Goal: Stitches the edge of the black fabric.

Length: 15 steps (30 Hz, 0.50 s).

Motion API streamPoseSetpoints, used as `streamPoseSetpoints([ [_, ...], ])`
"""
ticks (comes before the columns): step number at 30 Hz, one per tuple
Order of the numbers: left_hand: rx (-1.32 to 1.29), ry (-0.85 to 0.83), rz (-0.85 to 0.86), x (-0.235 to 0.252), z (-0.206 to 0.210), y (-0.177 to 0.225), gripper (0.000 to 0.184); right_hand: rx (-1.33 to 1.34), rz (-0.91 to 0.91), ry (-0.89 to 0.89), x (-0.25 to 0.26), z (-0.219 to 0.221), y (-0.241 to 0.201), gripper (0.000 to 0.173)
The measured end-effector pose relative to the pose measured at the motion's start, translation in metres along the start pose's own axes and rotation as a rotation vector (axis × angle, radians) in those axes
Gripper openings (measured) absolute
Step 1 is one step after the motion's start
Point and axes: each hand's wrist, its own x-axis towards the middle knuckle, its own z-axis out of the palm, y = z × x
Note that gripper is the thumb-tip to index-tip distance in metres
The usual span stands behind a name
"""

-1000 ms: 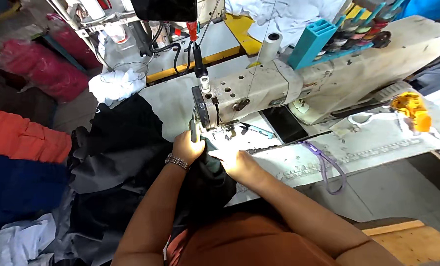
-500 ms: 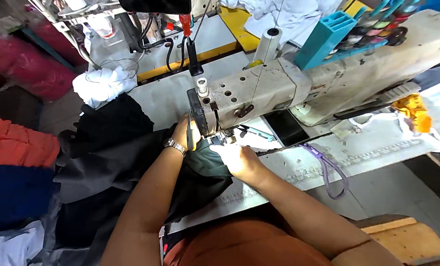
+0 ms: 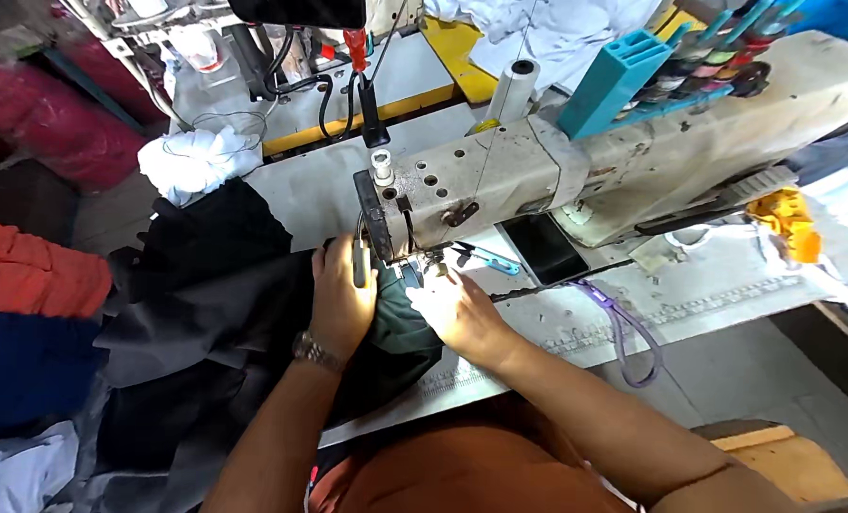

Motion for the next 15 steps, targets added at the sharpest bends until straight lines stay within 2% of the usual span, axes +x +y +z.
streamPoseSetpoints([
  [2,0.05,-0.027,0.107,-0.022,0.009,0.012,0.023,-0.051,-0.077,-0.024,0.003,-0.002,0.001,0.024],
  [4,0.055,-0.022,0.237,-0.033,0.019,0.008,0.024,0.006,-0.165,-0.031,0.006,0.0,0.007,0.024],
  [6,0.059,-0.021,0.29,-0.031,0.019,-0.003,0.026,0.14,-0.197,-0.018,0.007,0.007,0.019,0.024],
  [10,0.038,-0.072,0.327,-0.022,0.013,-0.012,0.026,0.237,-0.103,-0.024,0.008,0.011,0.028,0.028],
  [13,-0.051,-0.083,0.275,-0.015,0.019,-0.02,0.03,0.209,-0.077,-0.044,0.007,0.01,0.022,0.037],
  [15,-0.097,-0.061,0.201,-0.008,0.023,-0.022,0.027,0.181,-0.106,-0.033,0.006,0.011,0.021,0.034],
])
